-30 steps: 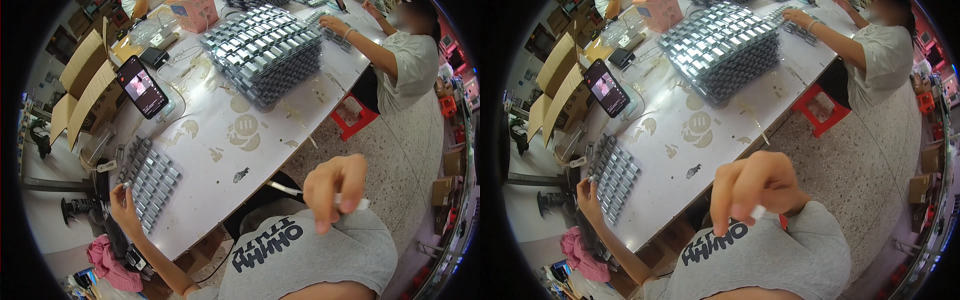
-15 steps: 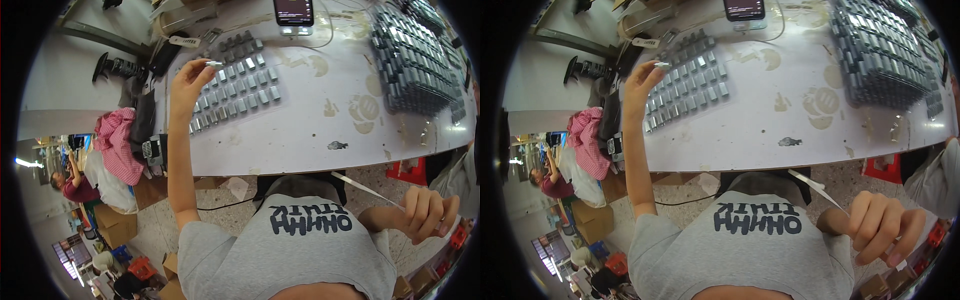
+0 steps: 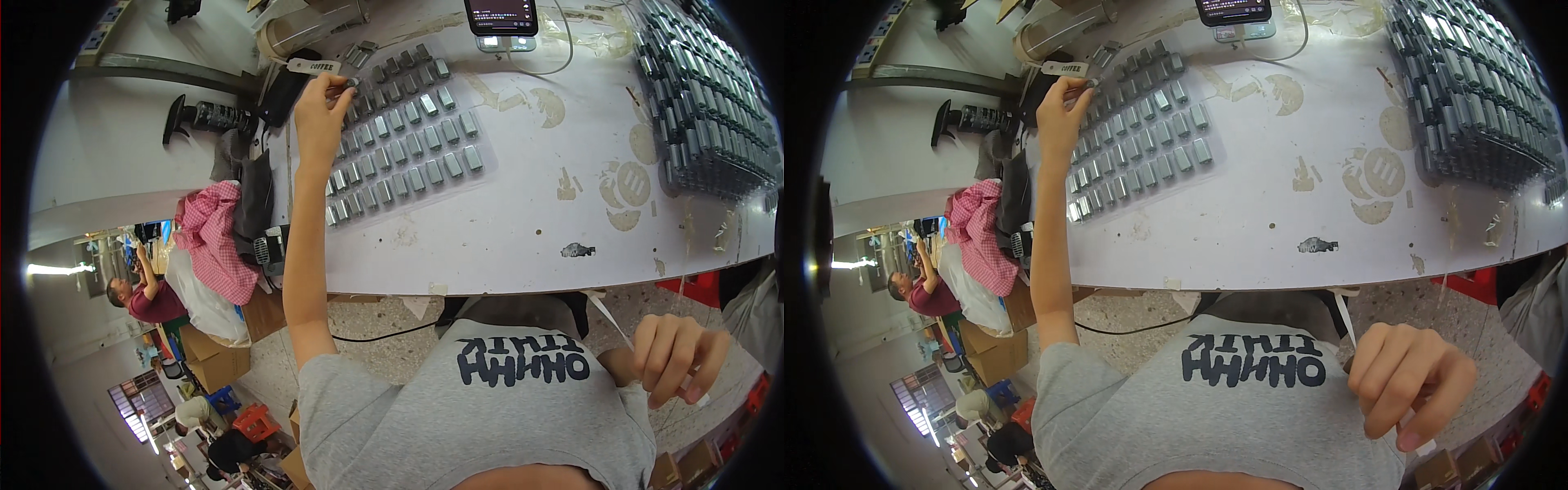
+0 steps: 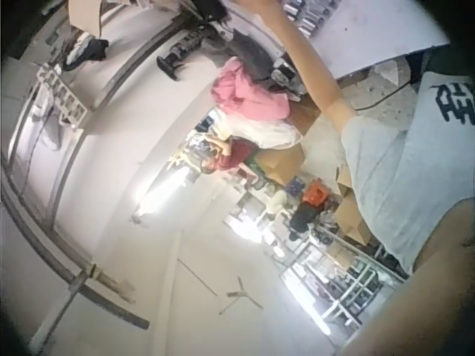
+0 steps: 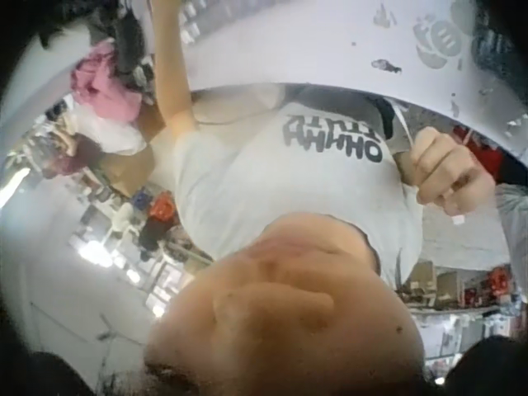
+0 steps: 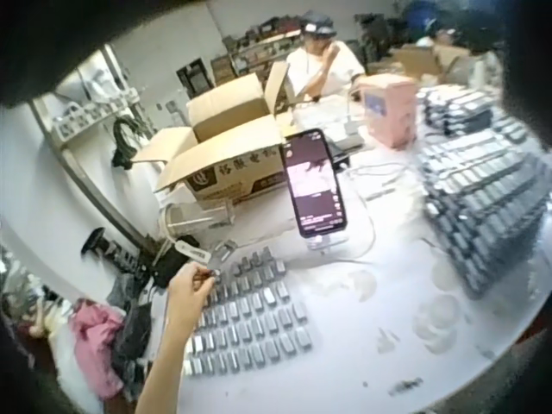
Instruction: The person repeatedly picks up small silver cylindrical components from a table and wraps them with a strip of white tape. They handle the components one at a time, wrapping the tape around the body of each cylinder before placing it back on the table. The process is repetitive and involves manual dexterity with small objects.
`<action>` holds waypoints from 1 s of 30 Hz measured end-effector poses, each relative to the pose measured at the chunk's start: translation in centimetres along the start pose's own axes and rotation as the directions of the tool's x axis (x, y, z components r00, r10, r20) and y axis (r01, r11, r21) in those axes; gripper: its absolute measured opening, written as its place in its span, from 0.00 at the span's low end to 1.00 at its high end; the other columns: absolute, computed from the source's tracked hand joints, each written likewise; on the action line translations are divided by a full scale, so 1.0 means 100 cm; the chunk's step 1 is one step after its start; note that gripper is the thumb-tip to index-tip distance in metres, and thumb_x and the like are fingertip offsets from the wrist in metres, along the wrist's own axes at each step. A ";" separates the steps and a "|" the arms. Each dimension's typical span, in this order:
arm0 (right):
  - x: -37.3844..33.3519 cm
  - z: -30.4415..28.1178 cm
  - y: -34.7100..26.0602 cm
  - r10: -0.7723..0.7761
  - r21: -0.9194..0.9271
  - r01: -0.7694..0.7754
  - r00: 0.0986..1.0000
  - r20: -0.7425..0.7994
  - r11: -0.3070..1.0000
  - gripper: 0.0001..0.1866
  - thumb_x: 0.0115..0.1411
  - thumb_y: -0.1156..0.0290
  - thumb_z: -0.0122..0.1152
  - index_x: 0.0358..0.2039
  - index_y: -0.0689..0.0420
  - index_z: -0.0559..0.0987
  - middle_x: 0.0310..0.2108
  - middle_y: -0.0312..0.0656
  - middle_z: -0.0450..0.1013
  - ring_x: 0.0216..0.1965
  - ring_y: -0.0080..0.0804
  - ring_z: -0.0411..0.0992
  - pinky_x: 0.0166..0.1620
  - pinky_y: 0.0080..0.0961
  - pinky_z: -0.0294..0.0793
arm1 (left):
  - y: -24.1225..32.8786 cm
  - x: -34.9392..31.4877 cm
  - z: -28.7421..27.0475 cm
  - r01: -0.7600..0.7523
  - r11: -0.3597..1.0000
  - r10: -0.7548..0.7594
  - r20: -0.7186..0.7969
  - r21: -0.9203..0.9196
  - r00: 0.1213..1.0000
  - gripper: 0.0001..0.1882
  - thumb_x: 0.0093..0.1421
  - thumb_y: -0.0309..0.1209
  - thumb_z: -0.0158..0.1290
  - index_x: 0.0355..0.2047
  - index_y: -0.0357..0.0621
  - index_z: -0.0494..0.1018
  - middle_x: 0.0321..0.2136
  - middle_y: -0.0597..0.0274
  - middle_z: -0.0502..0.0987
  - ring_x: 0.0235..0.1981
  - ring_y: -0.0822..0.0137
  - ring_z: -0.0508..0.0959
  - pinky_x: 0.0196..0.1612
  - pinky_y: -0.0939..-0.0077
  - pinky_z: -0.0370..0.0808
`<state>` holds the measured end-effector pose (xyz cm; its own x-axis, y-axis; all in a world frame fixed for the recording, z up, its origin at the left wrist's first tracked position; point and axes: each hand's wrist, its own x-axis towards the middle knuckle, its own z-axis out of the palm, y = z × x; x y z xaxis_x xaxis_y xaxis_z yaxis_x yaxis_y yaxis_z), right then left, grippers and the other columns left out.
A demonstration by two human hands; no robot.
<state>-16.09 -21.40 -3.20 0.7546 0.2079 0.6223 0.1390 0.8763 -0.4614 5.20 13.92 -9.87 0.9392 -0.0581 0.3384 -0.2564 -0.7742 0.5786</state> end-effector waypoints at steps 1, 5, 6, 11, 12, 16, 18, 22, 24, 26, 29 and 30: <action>0.001 -0.002 0.001 0.010 0.015 -0.010 1.000 0.004 1.000 0.02 0.54 0.79 0.51 0.29 0.64 0.69 0.14 0.50 0.68 0.06 0.24 0.59 0.08 0.13 0.49 | -0.001 0.002 0.002 -0.018 1.000 0.018 0.008 0.013 1.000 0.10 0.50 0.25 0.53 0.33 0.37 0.70 0.30 0.59 0.74 0.33 0.70 0.75 0.37 0.80 0.69; -0.001 -0.008 0.001 0.033 0.063 -0.034 0.999 0.028 0.997 0.03 0.53 0.80 0.52 0.29 0.65 0.70 0.15 0.51 0.68 0.06 0.24 0.59 0.08 0.14 0.49 | -0.008 0.008 0.007 -0.093 0.991 0.091 0.023 0.093 0.996 0.10 0.50 0.27 0.53 0.33 0.36 0.70 0.30 0.57 0.75 0.33 0.70 0.75 0.37 0.79 0.69; -0.002 -0.008 0.001 0.027 0.063 -0.028 1.000 0.010 0.998 0.03 0.52 0.80 0.52 0.29 0.65 0.70 0.15 0.51 0.68 0.06 0.24 0.59 0.09 0.14 0.49 | -0.010 0.011 0.008 -0.118 0.986 0.116 0.025 0.119 0.993 0.10 0.50 0.27 0.53 0.33 0.36 0.70 0.30 0.57 0.74 0.33 0.69 0.75 0.37 0.78 0.69; -0.004 -0.009 0.000 0.014 0.074 -0.013 1.000 -0.003 0.997 0.03 0.51 0.81 0.53 0.28 0.65 0.71 0.16 0.51 0.68 0.06 0.24 0.58 0.09 0.14 0.50 | -0.021 0.019 0.000 -0.018 0.996 0.004 0.152 0.090 0.988 0.12 0.51 0.30 0.51 0.35 0.38 0.72 0.31 0.56 0.75 0.32 0.67 0.75 0.37 0.78 0.69; -0.005 -0.008 0.000 0.011 0.083 -0.009 1.000 -0.021 0.996 0.03 0.51 0.81 0.53 0.27 0.65 0.71 0.16 0.51 0.68 0.06 0.24 0.58 0.09 0.14 0.50 | -0.022 0.023 -0.002 0.023 0.997 -0.040 0.221 0.077 0.975 0.13 0.51 0.31 0.51 0.36 0.38 0.72 0.31 0.56 0.75 0.32 0.67 0.76 0.37 0.78 0.69; -0.006 -0.006 0.000 0.013 0.095 -0.011 1.000 -0.015 0.995 0.02 0.50 0.82 0.53 0.27 0.66 0.72 0.17 0.51 0.68 0.06 0.24 0.58 0.09 0.14 0.50 | -0.015 0.039 -0.003 0.002 0.984 -0.054 0.286 0.177 0.957 0.11 0.50 0.30 0.51 0.33 0.39 0.74 0.28 0.52 0.76 0.30 0.59 0.76 0.35 0.74 0.70; -0.007 -0.006 -0.002 0.012 0.090 -0.011 1.000 -0.005 0.996 0.02 0.50 0.82 0.53 0.27 0.66 0.72 0.17 0.52 0.69 0.07 0.24 0.58 0.09 0.14 0.50 | -0.010 0.043 0.000 -0.047 0.965 -0.035 0.309 0.256 0.951 0.10 0.49 0.30 0.51 0.32 0.40 0.75 0.27 0.50 0.75 0.29 0.57 0.76 0.35 0.72 0.70; -0.010 -0.004 -0.003 0.007 0.089 -0.005 1.000 -0.015 0.996 0.02 0.50 0.82 0.53 0.26 0.66 0.72 0.17 0.52 0.68 0.07 0.25 0.58 0.09 0.14 0.50 | -0.018 0.033 0.018 -0.294 0.852 0.253 0.152 0.433 0.956 0.12 0.47 0.31 0.53 0.33 0.43 0.75 0.29 0.50 0.73 0.32 0.53 0.73 0.37 0.66 0.68; -0.011 -0.005 -0.004 0.011 0.080 -0.011 1.000 0.000 0.997 0.02 0.51 0.82 0.53 0.26 0.66 0.71 0.17 0.52 0.68 0.07 0.25 0.59 0.09 0.14 0.50 | -0.019 0.030 0.017 -0.234 0.882 0.230 0.060 0.409 0.971 0.12 0.47 0.29 0.53 0.34 0.43 0.74 0.29 0.51 0.72 0.33 0.54 0.72 0.38 0.66 0.67; -0.011 -0.005 -0.007 0.016 0.062 -0.017 1.000 0.019 0.998 0.02 0.51 0.81 0.52 0.27 0.65 0.70 0.16 0.51 0.68 0.07 0.25 0.59 0.09 0.15 0.51 | -0.031 0.034 0.003 -0.157 0.879 0.209 -0.068 0.450 0.976 0.10 0.49 0.28 0.51 0.34 0.42 0.72 0.29 0.52 0.71 0.34 0.55 0.71 0.39 0.67 0.66; -0.016 -0.004 -0.008 -0.006 0.030 0.005 1.000 0.019 1.000 0.03 0.52 0.81 0.51 0.29 0.64 0.69 0.16 0.51 0.68 0.07 0.26 0.60 0.09 0.15 0.52 | -0.046 0.039 -0.054 -0.070 0.924 0.150 -0.188 0.376 0.971 0.08 0.52 0.29 0.48 0.31 0.42 0.73 0.28 0.52 0.72 0.31 0.55 0.73 0.35 0.66 0.68; -0.019 -0.005 -0.009 0.003 0.010 -0.003 0.999 0.052 1.000 0.04 0.53 0.80 0.51 0.31 0.64 0.67 0.15 0.51 0.68 0.07 0.26 0.60 0.08 0.15 0.52 | -0.065 0.036 -0.073 -0.072 0.880 0.123 -0.079 0.469 0.989 0.08 0.52 0.29 0.48 0.32 0.44 0.73 0.28 0.53 0.72 0.30 0.55 0.73 0.34 0.66 0.69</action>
<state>-17.27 -22.82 -4.28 0.7206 0.2328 0.6531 0.1301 0.8798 -0.4571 8.55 23.29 -7.00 0.8795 -0.1033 0.4646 -0.1864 -0.9730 0.1364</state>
